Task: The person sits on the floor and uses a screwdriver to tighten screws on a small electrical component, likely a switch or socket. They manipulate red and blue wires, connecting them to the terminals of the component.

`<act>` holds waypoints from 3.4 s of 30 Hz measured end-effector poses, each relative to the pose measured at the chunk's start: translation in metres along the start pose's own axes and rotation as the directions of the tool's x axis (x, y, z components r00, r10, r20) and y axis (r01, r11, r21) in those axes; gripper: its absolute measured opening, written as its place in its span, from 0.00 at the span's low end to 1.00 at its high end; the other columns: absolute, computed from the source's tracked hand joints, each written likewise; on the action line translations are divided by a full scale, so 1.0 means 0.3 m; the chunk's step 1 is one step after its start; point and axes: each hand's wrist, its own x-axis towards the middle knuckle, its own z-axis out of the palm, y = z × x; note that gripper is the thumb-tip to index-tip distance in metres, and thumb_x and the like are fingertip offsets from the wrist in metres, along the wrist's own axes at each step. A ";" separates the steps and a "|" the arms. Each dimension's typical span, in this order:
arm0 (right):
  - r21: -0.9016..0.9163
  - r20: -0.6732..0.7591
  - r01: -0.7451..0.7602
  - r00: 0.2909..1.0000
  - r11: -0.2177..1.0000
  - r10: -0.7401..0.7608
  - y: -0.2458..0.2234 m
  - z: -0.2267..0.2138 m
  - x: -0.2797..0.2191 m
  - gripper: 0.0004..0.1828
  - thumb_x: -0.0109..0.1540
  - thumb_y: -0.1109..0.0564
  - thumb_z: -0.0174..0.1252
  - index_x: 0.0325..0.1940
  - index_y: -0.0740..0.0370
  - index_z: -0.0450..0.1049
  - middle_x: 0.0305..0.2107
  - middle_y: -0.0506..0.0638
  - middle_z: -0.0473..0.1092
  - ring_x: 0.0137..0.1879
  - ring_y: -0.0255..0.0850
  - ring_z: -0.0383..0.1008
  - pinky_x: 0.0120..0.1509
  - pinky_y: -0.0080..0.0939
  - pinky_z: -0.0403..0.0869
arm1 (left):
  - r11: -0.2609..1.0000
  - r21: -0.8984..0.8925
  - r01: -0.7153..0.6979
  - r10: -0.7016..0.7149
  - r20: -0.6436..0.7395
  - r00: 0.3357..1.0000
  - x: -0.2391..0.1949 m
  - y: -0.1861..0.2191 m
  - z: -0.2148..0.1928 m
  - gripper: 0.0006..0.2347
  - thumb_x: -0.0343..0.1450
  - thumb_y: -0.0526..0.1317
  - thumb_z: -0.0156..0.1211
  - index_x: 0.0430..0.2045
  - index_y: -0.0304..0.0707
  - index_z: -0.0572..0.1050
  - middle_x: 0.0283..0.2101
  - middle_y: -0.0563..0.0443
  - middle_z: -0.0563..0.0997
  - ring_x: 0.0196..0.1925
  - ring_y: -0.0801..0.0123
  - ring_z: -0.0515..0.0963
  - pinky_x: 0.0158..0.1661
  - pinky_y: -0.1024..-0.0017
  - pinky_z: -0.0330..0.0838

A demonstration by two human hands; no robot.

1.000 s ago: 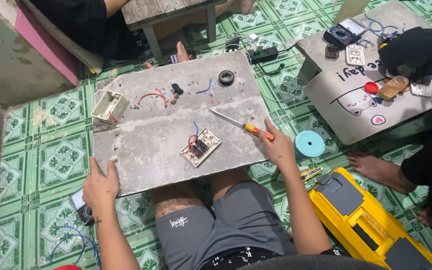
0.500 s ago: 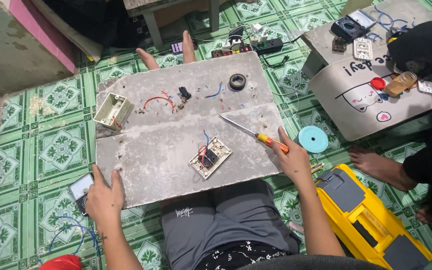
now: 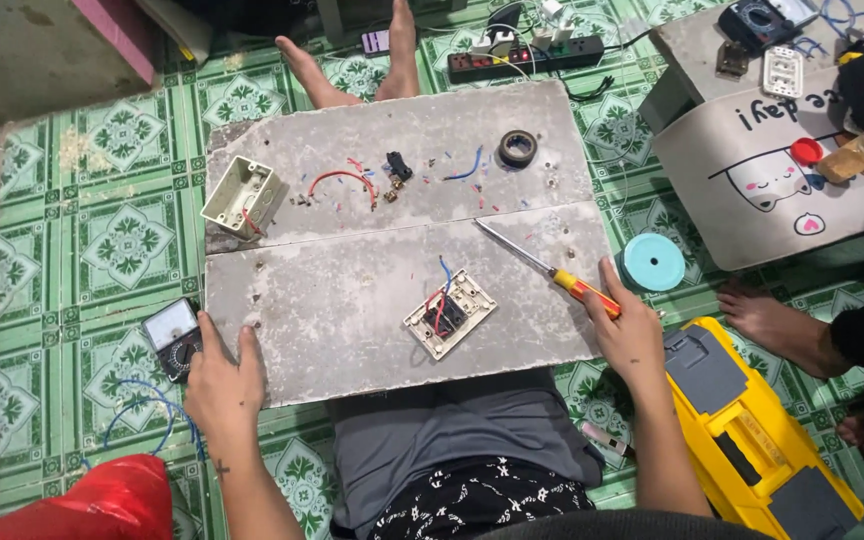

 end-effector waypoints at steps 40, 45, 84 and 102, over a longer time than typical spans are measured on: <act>-0.138 0.103 0.740 0.672 0.658 -0.734 -0.661 0.268 0.599 0.15 0.62 0.62 0.62 0.53 0.56 0.81 0.51 0.60 0.75 0.58 0.59 0.77 0.60 0.57 0.76 | 0.457 -0.137 -0.879 0.890 0.065 0.452 -0.174 0.320 0.355 0.41 0.64 0.57 0.69 0.72 0.49 0.56 0.62 0.49 0.69 0.67 0.56 0.63 0.61 0.49 0.56; -0.094 0.169 0.691 0.720 0.717 -0.672 -0.697 0.327 0.667 0.11 0.59 0.60 0.64 0.45 0.61 0.83 0.39 0.60 0.78 0.51 0.57 0.80 0.55 0.54 0.78 | 0.349 -0.162 -0.923 0.921 0.238 0.307 -0.097 0.398 0.232 0.36 0.61 0.55 0.72 0.64 0.47 0.66 0.59 0.49 0.71 0.62 0.54 0.68 0.55 0.54 0.66; 0.175 -0.178 0.753 0.658 0.635 -0.731 -0.446 0.192 0.317 0.07 0.57 0.64 0.66 0.39 0.56 0.82 0.30 0.50 0.81 0.38 0.44 0.81 0.39 0.41 0.79 | 0.163 -0.475 -0.865 0.985 0.030 0.169 0.254 0.495 0.340 0.30 0.52 0.51 0.83 0.48 0.43 0.80 0.51 0.45 0.80 0.59 0.50 0.76 0.62 0.57 0.68; 0.209 -0.400 0.779 0.620 0.592 -0.675 -0.434 0.171 0.306 0.09 0.54 0.62 0.69 0.38 0.51 0.82 0.25 0.47 0.78 0.25 0.41 0.73 0.30 0.37 0.74 | 0.209 -0.522 -0.827 0.973 0.028 0.229 0.203 0.506 0.296 0.34 0.58 0.54 0.78 0.59 0.47 0.74 0.53 0.43 0.79 0.62 0.47 0.73 0.64 0.52 0.66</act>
